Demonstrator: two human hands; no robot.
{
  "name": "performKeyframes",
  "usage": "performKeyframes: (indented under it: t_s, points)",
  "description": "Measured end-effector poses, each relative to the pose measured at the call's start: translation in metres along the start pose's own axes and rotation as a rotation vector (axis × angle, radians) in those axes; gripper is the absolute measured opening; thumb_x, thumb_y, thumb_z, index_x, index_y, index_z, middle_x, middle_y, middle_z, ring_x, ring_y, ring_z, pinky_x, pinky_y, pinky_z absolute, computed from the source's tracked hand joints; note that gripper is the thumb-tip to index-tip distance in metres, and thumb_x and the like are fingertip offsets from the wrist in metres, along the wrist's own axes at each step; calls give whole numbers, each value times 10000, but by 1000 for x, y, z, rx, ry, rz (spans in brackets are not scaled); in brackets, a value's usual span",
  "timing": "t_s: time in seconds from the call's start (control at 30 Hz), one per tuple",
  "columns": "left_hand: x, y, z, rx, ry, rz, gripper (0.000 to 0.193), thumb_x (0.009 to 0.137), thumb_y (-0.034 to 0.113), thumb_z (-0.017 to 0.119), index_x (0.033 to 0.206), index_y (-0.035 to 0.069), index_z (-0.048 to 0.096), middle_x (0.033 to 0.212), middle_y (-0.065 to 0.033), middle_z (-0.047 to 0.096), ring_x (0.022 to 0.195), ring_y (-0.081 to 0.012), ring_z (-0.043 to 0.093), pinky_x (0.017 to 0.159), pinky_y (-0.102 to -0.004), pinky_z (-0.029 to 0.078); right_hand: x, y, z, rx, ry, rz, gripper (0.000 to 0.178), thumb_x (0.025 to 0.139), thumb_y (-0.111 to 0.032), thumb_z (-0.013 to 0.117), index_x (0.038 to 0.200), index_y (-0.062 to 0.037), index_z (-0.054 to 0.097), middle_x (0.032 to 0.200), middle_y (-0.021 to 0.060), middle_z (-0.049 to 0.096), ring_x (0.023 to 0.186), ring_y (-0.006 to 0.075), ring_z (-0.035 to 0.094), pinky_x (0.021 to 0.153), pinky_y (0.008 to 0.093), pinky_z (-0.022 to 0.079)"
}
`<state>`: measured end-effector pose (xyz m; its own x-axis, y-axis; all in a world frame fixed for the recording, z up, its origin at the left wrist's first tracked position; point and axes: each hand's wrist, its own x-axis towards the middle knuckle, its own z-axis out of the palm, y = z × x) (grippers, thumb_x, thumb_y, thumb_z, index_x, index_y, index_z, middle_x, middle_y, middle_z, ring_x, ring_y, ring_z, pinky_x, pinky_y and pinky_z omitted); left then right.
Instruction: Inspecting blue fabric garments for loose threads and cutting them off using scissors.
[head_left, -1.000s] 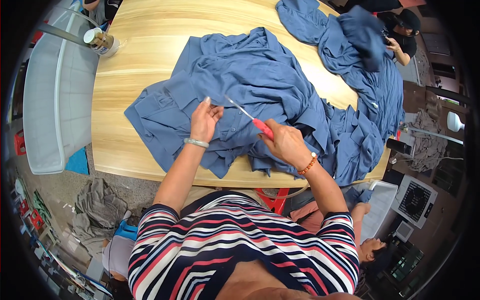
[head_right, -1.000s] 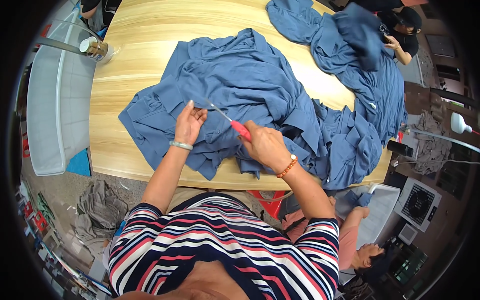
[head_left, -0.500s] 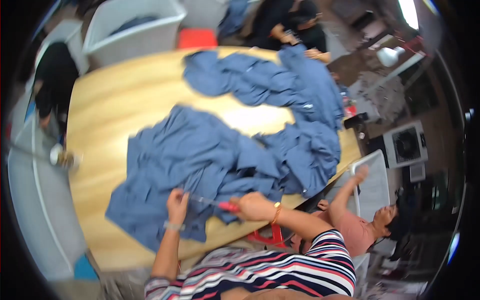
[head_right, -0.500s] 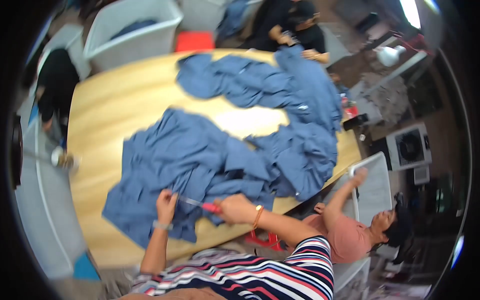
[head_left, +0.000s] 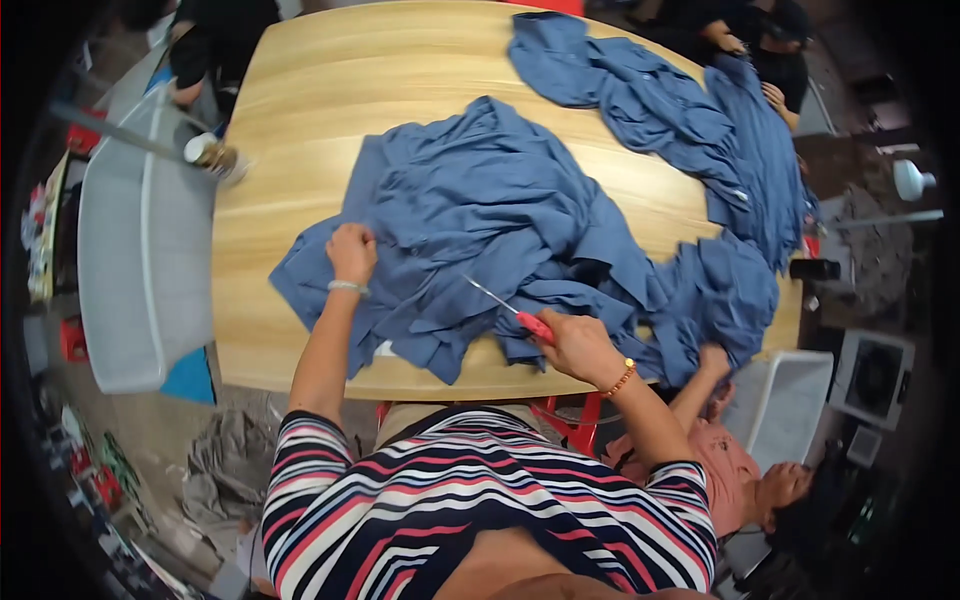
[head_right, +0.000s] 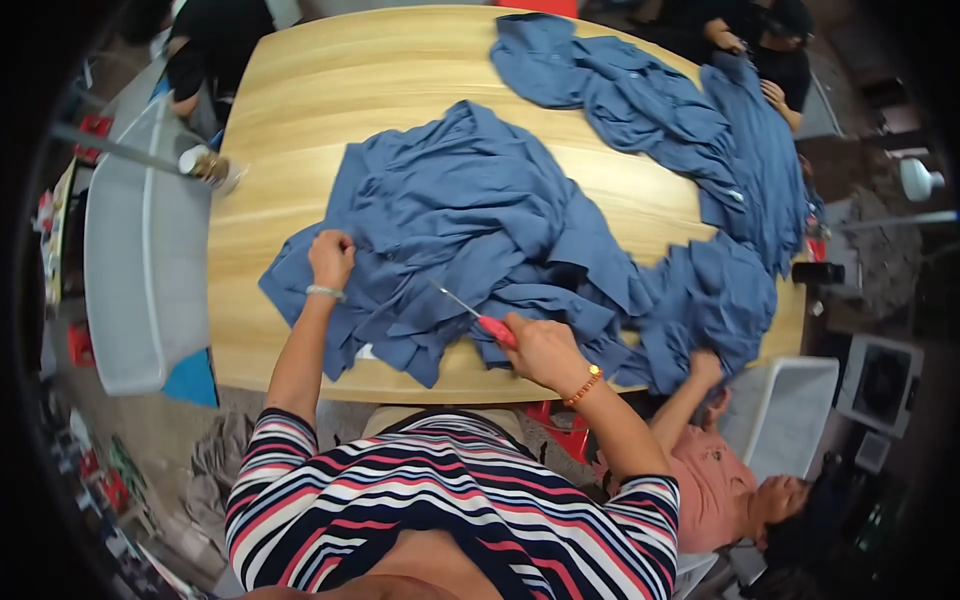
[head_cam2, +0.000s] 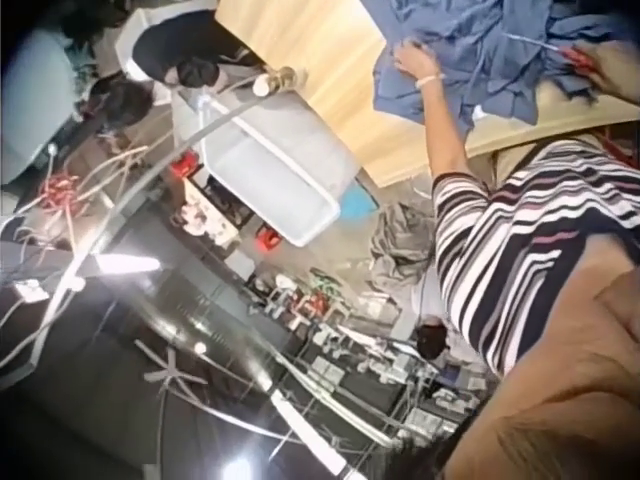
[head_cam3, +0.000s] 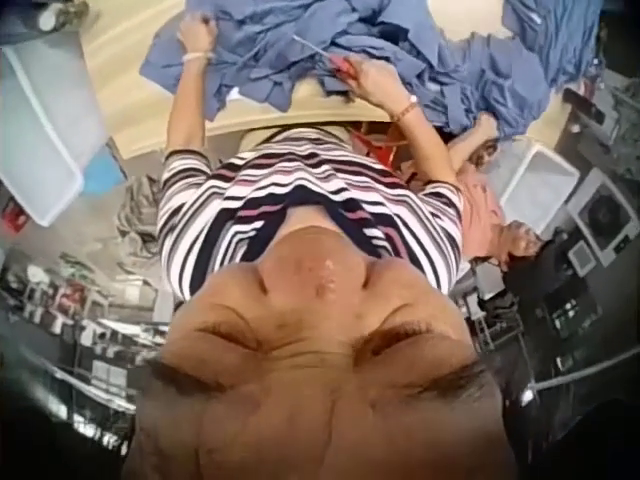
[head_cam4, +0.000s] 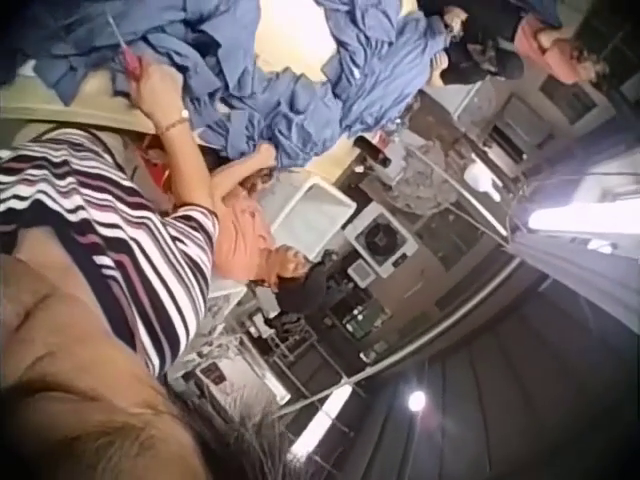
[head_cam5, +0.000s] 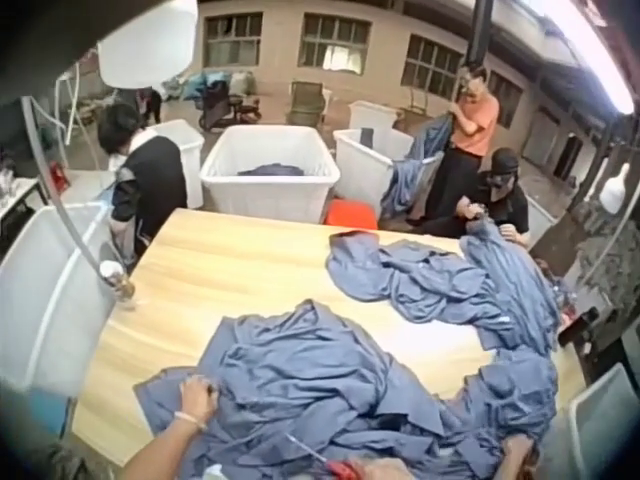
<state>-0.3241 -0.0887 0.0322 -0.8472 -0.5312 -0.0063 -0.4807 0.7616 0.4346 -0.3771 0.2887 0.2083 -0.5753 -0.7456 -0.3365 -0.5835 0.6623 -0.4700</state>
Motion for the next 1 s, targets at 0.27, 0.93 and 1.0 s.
performKeyframes:
  t_s: [0.27,0.93,1.0]
  points:
    - [-10,17,-46,-199,244,164,194,792,31,636,980,51,598,805,-75,608,726,-255,567,686,-369,457,0,-10,9,17,-56,8,243,859,-275,620,973,-70,559,727,167,633,680,376,619,598,469,469]
    - [-123,258,-158,-1346,-886,706,172,817,-25,636,989,-12,638,927,-113,628,834,-210,610,740,-309,482,-108,213,-93,101,857,773,430,923,-312,494,1221,-3,515,1146,162,542,1105,290,502,961,415,399]
    - [-134,267,-119,-1261,-751,616,204,828,-16,607,1032,-7,621,906,-102,624,830,-202,614,741,-299,480,-161,248,-131,35,795,1017,396,920,-303,498,1171,-3,555,1065,152,587,1040,283,546,919,418,433]
